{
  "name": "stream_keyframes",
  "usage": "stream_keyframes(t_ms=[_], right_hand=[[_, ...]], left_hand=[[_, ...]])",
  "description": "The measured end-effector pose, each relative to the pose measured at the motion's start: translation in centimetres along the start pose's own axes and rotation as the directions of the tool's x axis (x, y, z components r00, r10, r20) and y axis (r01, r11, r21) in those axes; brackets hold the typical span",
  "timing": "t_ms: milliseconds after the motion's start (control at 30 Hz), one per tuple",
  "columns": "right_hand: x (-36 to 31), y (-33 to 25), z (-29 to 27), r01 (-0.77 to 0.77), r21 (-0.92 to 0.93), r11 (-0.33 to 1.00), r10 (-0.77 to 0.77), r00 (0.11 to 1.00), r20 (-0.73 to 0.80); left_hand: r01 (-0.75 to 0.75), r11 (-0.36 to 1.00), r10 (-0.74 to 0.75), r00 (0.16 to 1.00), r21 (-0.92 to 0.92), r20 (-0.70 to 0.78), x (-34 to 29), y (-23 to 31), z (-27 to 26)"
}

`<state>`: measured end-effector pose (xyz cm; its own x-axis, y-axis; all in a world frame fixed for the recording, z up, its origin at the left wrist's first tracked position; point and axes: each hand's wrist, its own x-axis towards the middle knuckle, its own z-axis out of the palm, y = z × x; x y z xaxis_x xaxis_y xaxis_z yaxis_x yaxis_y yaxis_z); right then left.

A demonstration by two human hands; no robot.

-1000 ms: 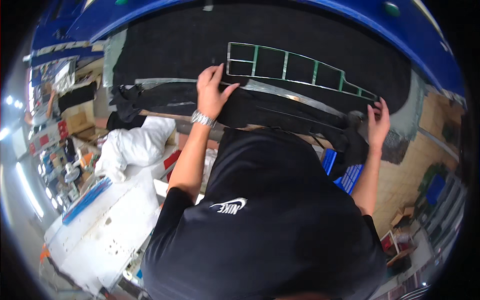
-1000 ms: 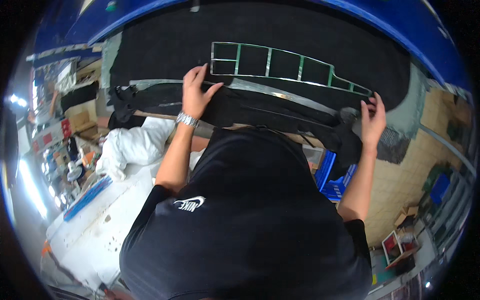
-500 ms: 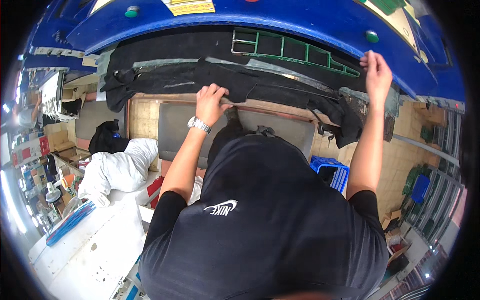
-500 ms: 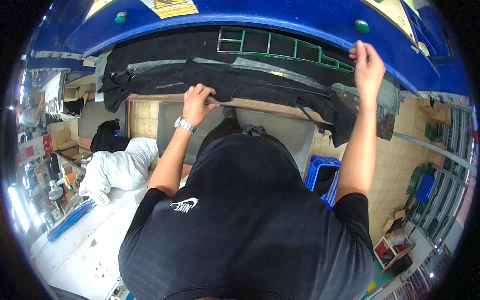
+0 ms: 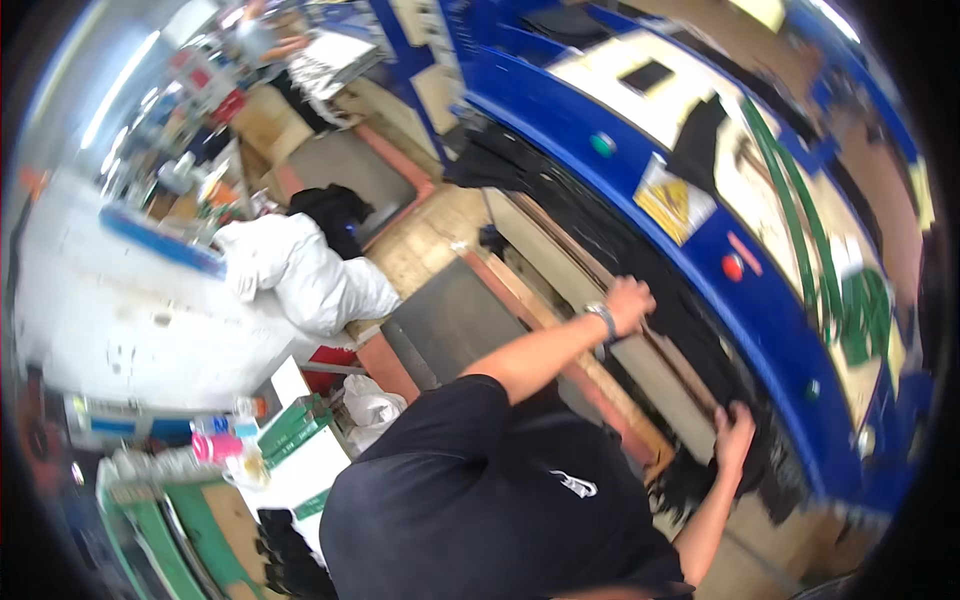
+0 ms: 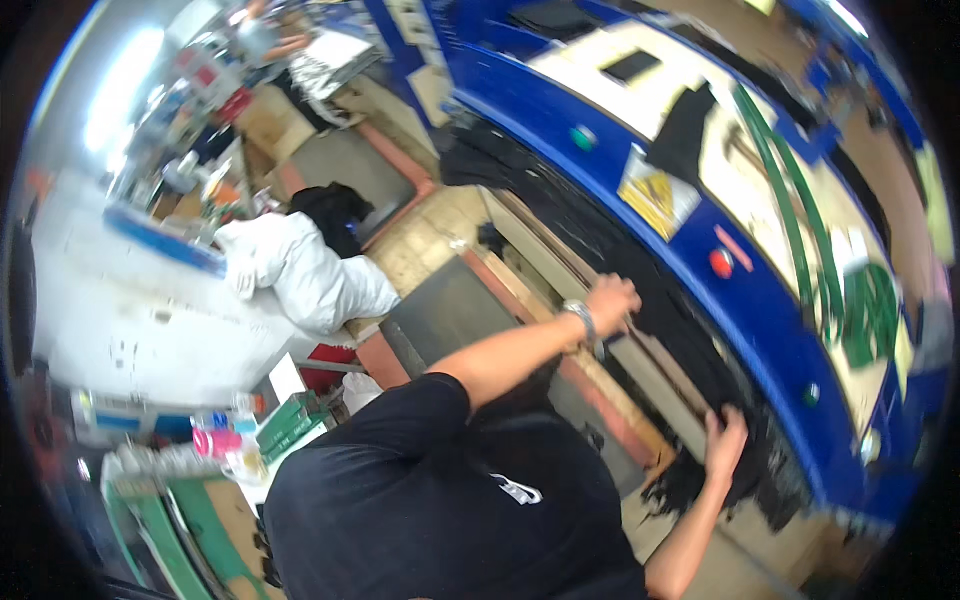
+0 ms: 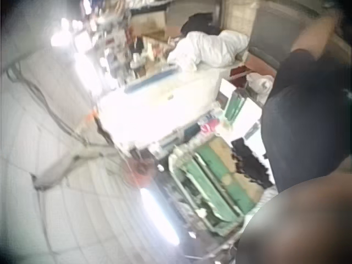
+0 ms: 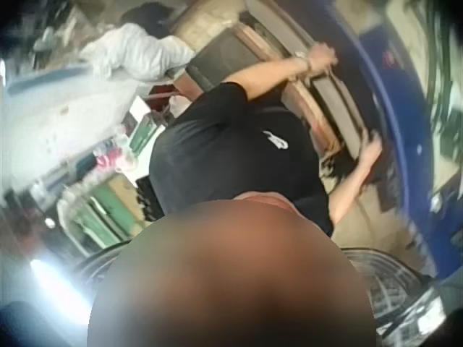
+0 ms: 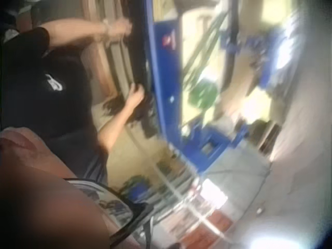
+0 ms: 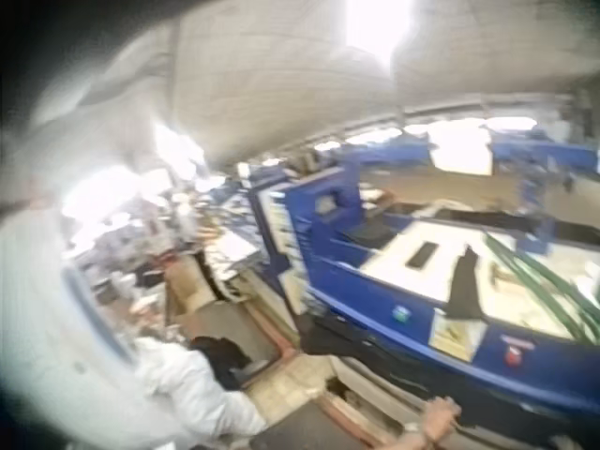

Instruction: Use a die-cutting press to cut multiple shapes from a sheet of black fabric.

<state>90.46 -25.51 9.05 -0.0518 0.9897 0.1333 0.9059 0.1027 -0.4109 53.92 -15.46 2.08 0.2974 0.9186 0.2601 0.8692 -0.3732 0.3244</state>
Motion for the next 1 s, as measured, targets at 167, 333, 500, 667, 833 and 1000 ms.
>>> stream_keyframes(t_ms=[167, 333, 500, 667, 833, 1000], right_hand=[[0.1, 0.2, 2.0, -0.059, -0.098, 0.993, 0.065, 0.996, 0.065], [2.1, 1.0, 3.1, -0.058, -0.132, 0.990, 0.062, 0.998, 0.023], [2.6, 1.0, 3.3, -0.113, -0.126, 0.986, 0.118, 0.993, 0.031], [2.2, 0.8, 3.5, -0.102, -0.094, 0.990, 0.104, 0.994, 0.020], [-0.7, 0.7, 4.1, -0.114, -0.085, 0.990, 0.124, 0.985, 0.123], [-3.8, -0.6, 2.3, -0.080, 0.026, 0.996, 0.072, 0.968, 0.240]], left_hand=[[0.005, 0.998, -0.003, 0.999, -0.061, 0.036, 0.4, -0.2, -0.2], [0.028, 0.996, -0.027, 1.000, -0.079, 0.009, 1.7, -0.2, 1.2], [0.036, 0.996, -0.033, 0.999, -0.079, 0.043, 2.2, -0.2, 0.9], [0.005, 0.997, 0.001, 0.997, -0.079, 0.071, 1.8, -0.7, 0.5], [-0.016, 0.996, 0.023, 0.995, -0.084, 0.092, -1.8, -0.9, 0.7], [0.112, 0.980, -0.059, 0.951, -0.162, 0.302, -6.6, 0.3, -2.9]])
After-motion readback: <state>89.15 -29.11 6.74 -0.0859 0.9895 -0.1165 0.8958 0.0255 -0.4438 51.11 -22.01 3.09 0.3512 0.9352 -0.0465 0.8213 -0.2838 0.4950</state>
